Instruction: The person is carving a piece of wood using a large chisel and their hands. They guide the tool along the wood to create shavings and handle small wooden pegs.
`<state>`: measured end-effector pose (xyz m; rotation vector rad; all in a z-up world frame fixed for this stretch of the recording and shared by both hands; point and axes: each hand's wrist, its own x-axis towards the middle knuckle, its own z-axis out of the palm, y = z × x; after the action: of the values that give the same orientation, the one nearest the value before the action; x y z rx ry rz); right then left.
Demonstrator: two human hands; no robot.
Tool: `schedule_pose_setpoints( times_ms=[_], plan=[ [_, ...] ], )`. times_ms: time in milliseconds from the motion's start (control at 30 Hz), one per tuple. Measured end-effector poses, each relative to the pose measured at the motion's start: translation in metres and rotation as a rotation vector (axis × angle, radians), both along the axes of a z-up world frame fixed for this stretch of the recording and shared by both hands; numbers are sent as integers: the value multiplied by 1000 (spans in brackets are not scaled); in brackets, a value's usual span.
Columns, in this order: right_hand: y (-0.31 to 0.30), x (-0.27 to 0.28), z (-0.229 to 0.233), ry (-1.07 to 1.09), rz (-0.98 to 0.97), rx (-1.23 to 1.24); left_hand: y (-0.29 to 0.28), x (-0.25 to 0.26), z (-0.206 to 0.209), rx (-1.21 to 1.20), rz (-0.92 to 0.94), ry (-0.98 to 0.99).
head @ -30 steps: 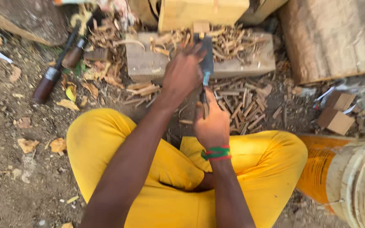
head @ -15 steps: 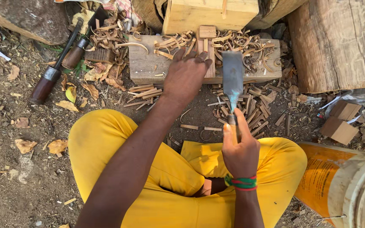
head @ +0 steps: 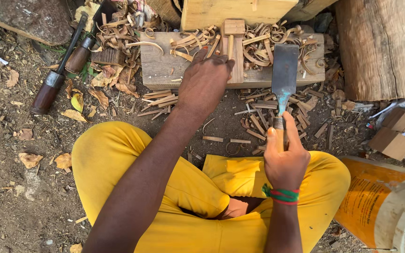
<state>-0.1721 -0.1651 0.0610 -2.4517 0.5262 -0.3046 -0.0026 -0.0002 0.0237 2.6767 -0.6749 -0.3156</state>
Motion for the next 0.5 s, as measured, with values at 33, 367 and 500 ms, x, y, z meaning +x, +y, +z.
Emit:
schedule_pose_setpoints(
  times_ms=[33,367,500],
  plan=[
    [-1,-5,0,13,-9,52,-1,0,-1,37,-1,35],
    [13,-39,3,77,62,253,-7,0,-31,-56,1,-313],
    [18,-44,8,57,136,203,-6,-2,-28,-86,16,-245]
  ],
)
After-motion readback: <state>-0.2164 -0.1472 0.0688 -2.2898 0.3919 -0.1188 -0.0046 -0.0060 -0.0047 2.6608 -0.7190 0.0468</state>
